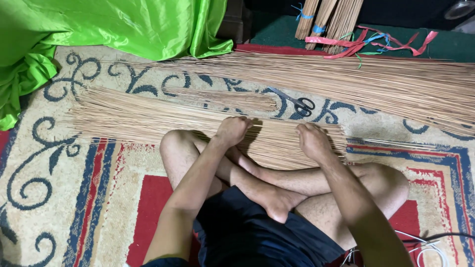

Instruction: Trimming and aligning bundles of thin wooden sticks to make a broom

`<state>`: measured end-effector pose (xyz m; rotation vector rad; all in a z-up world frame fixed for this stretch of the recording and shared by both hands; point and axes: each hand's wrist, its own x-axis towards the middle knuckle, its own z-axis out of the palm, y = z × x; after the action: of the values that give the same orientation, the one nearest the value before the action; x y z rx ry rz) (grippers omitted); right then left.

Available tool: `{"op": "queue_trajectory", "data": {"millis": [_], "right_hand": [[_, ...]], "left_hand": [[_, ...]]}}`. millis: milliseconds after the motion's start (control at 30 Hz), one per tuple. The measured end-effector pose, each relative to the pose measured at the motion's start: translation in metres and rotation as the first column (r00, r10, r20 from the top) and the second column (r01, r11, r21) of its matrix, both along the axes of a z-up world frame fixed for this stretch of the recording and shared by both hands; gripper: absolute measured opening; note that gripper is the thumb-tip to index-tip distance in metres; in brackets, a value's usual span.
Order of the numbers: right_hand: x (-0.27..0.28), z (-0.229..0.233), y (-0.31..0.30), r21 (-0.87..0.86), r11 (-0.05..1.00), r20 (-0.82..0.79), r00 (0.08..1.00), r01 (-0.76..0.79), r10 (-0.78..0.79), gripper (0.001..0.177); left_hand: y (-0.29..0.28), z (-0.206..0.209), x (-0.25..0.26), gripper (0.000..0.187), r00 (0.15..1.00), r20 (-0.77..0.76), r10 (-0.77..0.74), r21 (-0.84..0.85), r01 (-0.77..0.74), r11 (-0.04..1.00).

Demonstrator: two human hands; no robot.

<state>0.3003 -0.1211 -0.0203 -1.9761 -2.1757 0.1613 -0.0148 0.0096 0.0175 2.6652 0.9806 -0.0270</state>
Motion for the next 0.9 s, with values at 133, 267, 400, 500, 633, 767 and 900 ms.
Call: {"op": "queue_trajectory", "data": {"millis": [133,267,400,500,633,767,900], "right_hand": [[0.015,0.019,-0.006,-0.076,0.997,-0.019,1.000,0.008,-0.009,0.017],[-0.012,0.025,-0.001,-0.084,0.996,-0.149,0.989,-0.021,0.008,0.018],[-0.050,0.043,0.000,-0.058,0.998,-0.192,0.981,-0.018,0.006,0.020],[-0.058,0.060,-0.004,-0.032,0.999,-0.220,0.975,-0.036,0.029,0.018],[-0.026,0.045,-0.016,-0.027,0.999,-0.196,0.980,-0.037,0.031,0.017],[0.020,0.028,-0.027,-0.037,0.999,-0.169,0.985,-0.016,0.010,0.018],[0.011,0.046,-0.029,-0.077,0.997,-0.236,0.972,-0.024,0.005,0.014]], "left_hand": [[0.003,-0.010,-0.005,0.021,0.998,0.067,0.017,0.021,-0.019,1.000],[-0.003,-0.026,0.014,0.020,0.998,0.069,0.013,0.030,-0.015,0.999],[-0.024,0.007,0.036,0.023,0.999,0.046,-0.012,0.059,0.010,0.998],[-0.030,0.025,0.045,0.020,0.998,0.024,-0.051,0.085,0.049,0.995],[-0.020,0.012,0.029,0.020,0.998,0.026,-0.052,0.057,0.050,0.997],[-0.022,0.037,0.011,0.017,0.999,0.036,-0.016,0.065,0.014,0.998],[-0.030,0.033,0.020,0.017,0.994,0.105,-0.026,0.026,0.024,0.999]]}}
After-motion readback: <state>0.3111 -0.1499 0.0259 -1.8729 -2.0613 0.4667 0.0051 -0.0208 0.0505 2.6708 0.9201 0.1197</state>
